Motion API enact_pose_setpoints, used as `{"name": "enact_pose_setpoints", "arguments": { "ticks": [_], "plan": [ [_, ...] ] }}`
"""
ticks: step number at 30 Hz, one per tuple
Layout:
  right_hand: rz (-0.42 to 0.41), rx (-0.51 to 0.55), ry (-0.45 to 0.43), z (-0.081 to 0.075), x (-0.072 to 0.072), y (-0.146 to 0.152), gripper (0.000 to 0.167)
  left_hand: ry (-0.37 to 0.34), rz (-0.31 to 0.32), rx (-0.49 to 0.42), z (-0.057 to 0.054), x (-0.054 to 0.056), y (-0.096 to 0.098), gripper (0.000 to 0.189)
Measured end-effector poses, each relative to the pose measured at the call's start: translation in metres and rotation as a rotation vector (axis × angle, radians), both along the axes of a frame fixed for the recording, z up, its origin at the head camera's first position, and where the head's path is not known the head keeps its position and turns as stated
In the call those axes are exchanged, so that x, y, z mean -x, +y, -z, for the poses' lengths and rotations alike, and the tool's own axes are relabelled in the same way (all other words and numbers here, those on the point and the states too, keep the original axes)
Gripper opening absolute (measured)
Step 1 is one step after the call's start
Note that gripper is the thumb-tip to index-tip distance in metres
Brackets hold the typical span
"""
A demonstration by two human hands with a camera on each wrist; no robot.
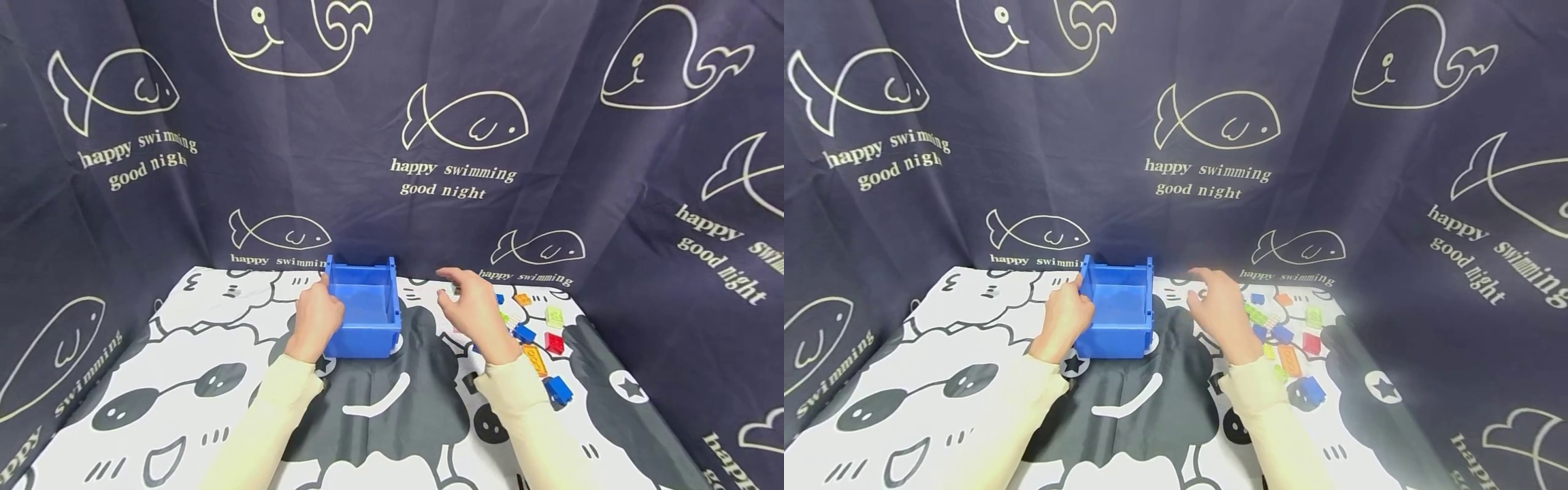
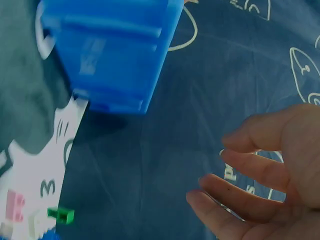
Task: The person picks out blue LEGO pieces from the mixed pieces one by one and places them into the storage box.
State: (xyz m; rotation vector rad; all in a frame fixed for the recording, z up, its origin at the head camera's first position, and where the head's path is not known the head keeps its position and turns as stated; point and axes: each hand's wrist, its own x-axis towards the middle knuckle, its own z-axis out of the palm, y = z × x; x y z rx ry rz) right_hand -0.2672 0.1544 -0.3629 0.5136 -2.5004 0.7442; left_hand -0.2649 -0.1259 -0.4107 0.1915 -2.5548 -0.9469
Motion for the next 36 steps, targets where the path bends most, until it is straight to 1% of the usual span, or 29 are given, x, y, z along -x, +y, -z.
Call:
{"name": "enact_pose_setpoints", "arguments": {
  "ticks": [5,8,13,18,22,25,31,36],
  "plan": [
    [0.024,-0.034,-0.023,0.006,-0.004,0.022,0.038,-0.004,0.0,0.016,0.001,0.001,0.002,0.058],
    [0.042,-0.069,-0.068,0.011,-0.006,0.036,0.039,-0.012,-0.003,0.013,0.002,0.001,0.005,0.058],
    [0.075,-0.154,-0.178,0.018,-0.006,0.055,0.042,-0.019,0.014,0.015,0.004,0.0,0.008,0.058],
    [0.065,-0.217,-0.271,0.017,-0.001,0.064,0.041,-0.01,-0.01,0.004,0.002,-0.002,0.005,0.058],
    [0.089,-0.269,-0.399,0.015,0.004,0.067,0.042,-0.001,-0.012,0.012,-0.001,-0.001,0.002,0.059],
    [0.103,-0.289,-0.478,0.018,0.007,0.068,0.045,0.0,-0.006,0.016,-0.002,-0.001,0.001,0.059],
    [0.082,-0.311,-0.527,0.032,0.014,0.073,0.041,-0.014,-0.01,0.005,-0.001,0.0,0.002,0.058],
    [0.097,-0.313,-0.54,0.043,0.019,0.075,0.039,-0.017,-0.012,0.0,-0.001,0.0,0.002,0.058]
  ]
}}
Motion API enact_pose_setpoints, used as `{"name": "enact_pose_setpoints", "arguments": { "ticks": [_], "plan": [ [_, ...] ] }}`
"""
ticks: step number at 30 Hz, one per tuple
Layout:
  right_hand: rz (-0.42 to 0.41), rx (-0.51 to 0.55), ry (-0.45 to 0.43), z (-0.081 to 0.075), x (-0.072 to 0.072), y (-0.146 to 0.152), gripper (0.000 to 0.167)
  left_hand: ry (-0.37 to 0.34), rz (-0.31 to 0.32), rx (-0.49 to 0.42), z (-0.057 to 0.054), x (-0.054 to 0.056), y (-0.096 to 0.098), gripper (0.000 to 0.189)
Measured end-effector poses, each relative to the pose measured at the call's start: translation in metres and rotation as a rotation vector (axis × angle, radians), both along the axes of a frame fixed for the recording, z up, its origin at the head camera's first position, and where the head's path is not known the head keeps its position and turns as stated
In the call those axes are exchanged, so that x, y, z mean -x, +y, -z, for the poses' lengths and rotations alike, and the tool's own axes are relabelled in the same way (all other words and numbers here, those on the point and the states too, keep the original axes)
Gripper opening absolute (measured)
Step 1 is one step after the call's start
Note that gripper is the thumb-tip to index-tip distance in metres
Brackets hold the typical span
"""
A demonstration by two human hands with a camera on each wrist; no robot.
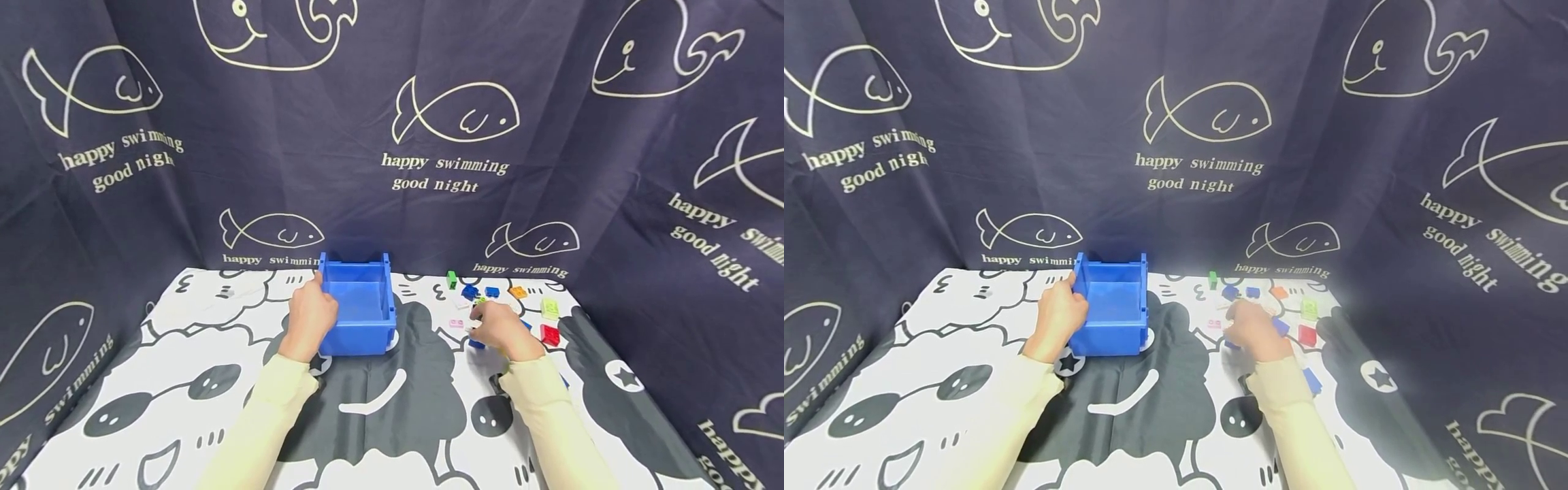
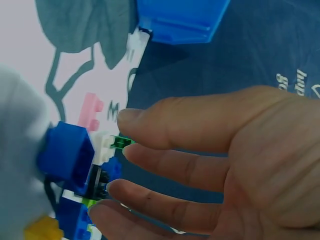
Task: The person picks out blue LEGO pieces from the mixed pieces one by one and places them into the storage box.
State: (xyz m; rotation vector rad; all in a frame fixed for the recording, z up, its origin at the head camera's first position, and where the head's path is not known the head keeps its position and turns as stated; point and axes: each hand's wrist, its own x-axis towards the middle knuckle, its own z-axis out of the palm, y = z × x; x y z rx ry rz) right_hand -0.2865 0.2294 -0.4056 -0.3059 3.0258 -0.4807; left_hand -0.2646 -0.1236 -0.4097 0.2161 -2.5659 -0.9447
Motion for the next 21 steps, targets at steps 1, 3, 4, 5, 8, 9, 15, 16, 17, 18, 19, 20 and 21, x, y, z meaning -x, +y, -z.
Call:
{"name": "enact_pose_setpoints", "arguments": {
  "ticks": [1,3,4,5,8,9,15,16,17,18,19,20,21],
  "plan": [
    [0.006,-0.001,0.001,0.002,0.001,0.0,0.037,0.0,0.0,0.0,0.0,0.0,0.0,0.058],
    [0.014,0.001,-0.001,0.006,0.003,0.0,0.034,-0.004,-0.001,-0.005,-0.001,0.0,0.0,0.058],
    [0.017,-0.001,-0.003,0.007,0.003,0.0,0.031,-0.008,-0.001,-0.006,-0.001,0.0,0.0,0.059],
    [0.021,-0.003,-0.004,0.009,0.004,0.0,0.028,-0.01,0.0,-0.009,-0.001,0.001,0.0,0.059],
    [0.031,0.001,-0.016,0.013,0.004,-0.001,0.02,-0.016,0.004,-0.013,-0.001,0.001,-0.001,0.059],
    [0.036,0.0,-0.017,0.014,0.004,-0.001,0.017,-0.016,0.005,-0.011,0.0,0.001,-0.001,0.059],
    [0.035,0.012,-0.008,0.017,0.004,-0.002,0.015,0.01,0.009,0.005,0.0,0.002,-0.002,0.059],
    [0.032,0.015,-0.009,0.018,0.004,-0.003,0.015,0.011,0.009,0.004,0.0,0.002,-0.002,0.059],
    [0.03,0.02,-0.01,0.019,0.004,-0.003,0.016,0.011,0.009,0.002,0.001,0.002,-0.002,0.059],
    [0.024,0.024,-0.011,0.019,0.004,-0.003,0.016,0.009,0.008,-0.002,0.001,0.002,-0.002,0.059],
    [0.02,0.029,-0.013,0.02,0.004,-0.004,0.016,0.005,0.008,-0.005,0.001,0.002,-0.002,0.059],
    [0.017,0.032,-0.015,0.021,0.004,-0.004,0.016,0.001,0.008,-0.007,0.001,0.002,-0.002,0.059],
    [0.012,0.035,-0.017,0.022,0.005,-0.004,0.016,-0.002,0.008,-0.01,0.001,0.002,-0.002,0.059]
  ]
}}
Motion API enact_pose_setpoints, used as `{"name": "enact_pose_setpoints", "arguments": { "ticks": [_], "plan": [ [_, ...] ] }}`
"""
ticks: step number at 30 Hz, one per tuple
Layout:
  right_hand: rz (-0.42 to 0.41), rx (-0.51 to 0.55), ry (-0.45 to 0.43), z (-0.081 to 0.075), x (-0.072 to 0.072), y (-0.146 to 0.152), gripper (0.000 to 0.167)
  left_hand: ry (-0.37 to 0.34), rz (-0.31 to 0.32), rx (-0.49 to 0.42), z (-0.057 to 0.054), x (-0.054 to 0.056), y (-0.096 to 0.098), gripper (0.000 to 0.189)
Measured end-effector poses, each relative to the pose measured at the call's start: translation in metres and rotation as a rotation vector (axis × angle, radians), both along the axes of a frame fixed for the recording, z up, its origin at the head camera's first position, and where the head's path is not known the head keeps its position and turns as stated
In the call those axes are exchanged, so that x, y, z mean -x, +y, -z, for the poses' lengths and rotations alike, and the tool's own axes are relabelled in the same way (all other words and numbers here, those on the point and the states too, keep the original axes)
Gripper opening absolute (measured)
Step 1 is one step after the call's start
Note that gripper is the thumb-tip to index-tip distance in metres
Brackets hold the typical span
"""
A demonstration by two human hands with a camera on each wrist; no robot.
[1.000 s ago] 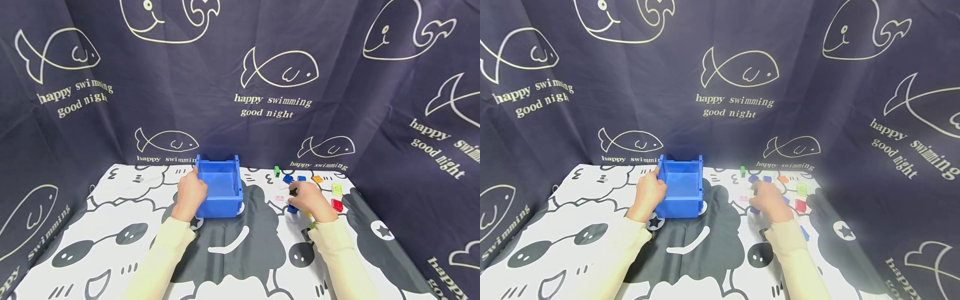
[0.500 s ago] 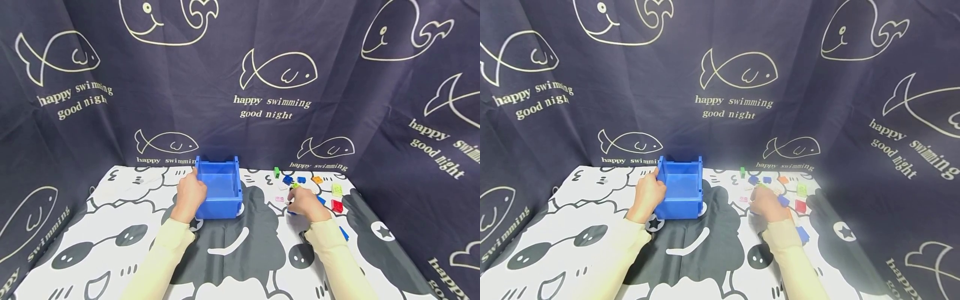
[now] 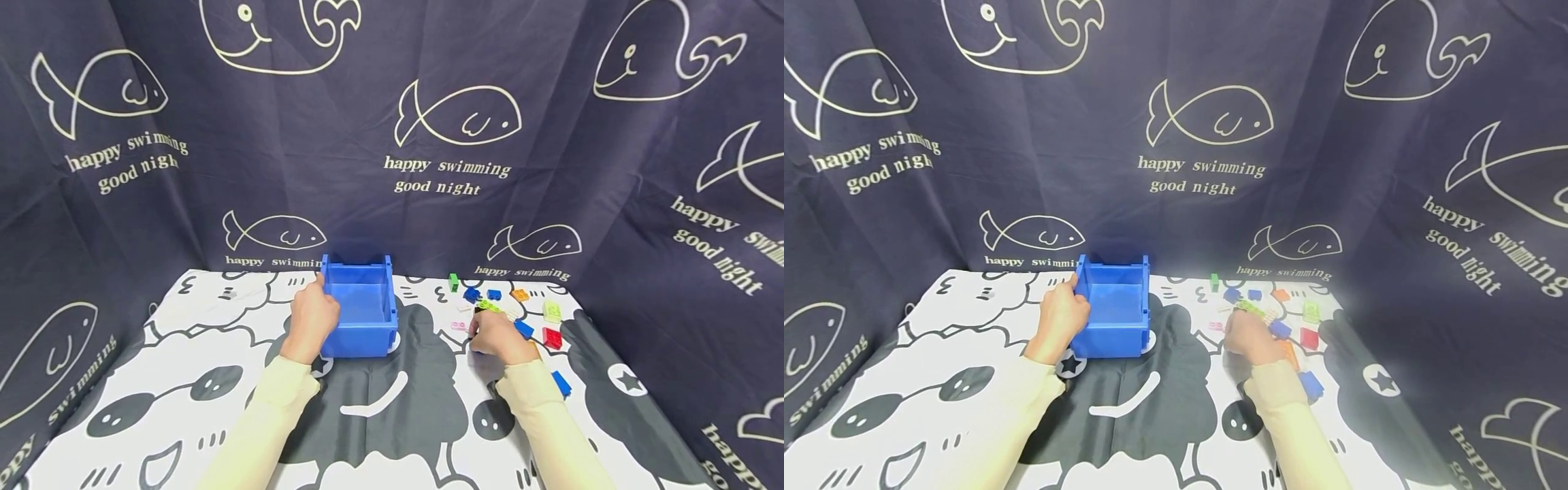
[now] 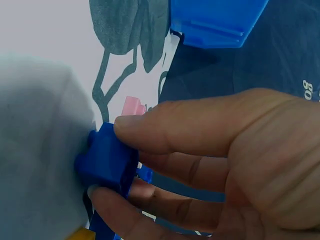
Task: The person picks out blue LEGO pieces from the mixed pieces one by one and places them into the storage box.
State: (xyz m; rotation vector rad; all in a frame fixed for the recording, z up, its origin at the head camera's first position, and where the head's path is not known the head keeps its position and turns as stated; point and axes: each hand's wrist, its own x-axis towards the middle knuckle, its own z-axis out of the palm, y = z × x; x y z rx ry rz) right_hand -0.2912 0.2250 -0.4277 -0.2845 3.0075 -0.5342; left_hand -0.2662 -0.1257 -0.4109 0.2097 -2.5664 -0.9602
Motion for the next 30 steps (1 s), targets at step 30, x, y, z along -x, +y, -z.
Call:
{"name": "enact_pose_setpoints", "arguments": {
  "ticks": [30],
  "plan": [
    [-0.034,-0.015,0.041,-0.012,-0.011,-0.008,0.016,0.007,-0.01,-0.017,0.001,-0.002,0.002,0.058]
  ]
}}
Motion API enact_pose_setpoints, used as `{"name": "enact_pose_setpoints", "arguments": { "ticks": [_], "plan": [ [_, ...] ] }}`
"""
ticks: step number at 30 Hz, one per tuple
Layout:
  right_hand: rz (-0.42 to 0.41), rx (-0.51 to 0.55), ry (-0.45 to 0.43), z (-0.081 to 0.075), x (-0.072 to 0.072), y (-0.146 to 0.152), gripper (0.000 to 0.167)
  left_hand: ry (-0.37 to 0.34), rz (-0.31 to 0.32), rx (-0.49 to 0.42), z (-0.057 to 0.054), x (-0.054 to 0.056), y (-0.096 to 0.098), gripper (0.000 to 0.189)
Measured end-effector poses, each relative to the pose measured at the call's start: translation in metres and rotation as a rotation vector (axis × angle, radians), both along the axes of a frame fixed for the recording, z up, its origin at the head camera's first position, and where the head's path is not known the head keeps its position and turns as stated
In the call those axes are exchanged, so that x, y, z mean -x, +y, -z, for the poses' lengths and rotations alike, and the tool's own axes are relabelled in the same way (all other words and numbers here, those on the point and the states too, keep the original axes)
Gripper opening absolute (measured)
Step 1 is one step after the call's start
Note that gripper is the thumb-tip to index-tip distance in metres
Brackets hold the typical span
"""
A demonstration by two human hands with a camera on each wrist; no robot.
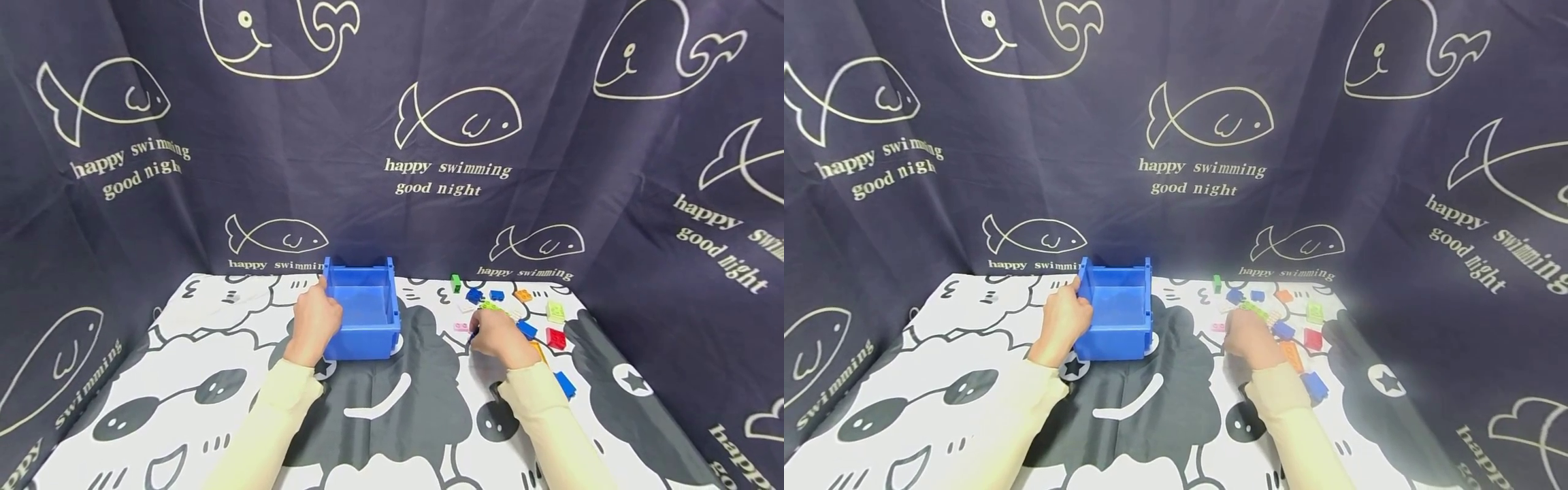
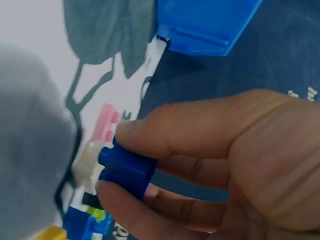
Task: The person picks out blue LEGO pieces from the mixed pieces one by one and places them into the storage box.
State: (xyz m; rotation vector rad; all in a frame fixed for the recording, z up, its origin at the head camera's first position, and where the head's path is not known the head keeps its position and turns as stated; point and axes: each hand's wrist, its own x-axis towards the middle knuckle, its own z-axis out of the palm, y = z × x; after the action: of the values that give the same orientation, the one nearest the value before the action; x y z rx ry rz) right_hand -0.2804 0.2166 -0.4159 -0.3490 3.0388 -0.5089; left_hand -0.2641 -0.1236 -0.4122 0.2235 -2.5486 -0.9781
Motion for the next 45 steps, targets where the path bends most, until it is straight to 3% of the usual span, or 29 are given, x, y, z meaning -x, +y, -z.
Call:
{"name": "enact_pose_setpoints", "arguments": {
  "ticks": [12,26,36,45],
  "plan": [
    [-0.057,0.01,0.216,-0.034,-0.001,-0.017,0.025,-0.016,-0.003,0.005,-0.001,0.001,-0.001,0.059],
    [-0.151,0.149,0.427,-0.067,-0.004,-0.052,0.027,-0.013,-0.01,0.008,-0.001,0.001,0.001,0.058],
    [-0.176,0.243,0.452,-0.086,-0.009,-0.088,0.03,-0.009,-0.018,0.014,0.0,0.001,0.0,0.058],
    [-0.178,0.273,0.446,-0.086,-0.009,-0.116,0.032,-0.017,-0.021,0.013,0.0,0.002,0.0,0.058]
  ]
}}
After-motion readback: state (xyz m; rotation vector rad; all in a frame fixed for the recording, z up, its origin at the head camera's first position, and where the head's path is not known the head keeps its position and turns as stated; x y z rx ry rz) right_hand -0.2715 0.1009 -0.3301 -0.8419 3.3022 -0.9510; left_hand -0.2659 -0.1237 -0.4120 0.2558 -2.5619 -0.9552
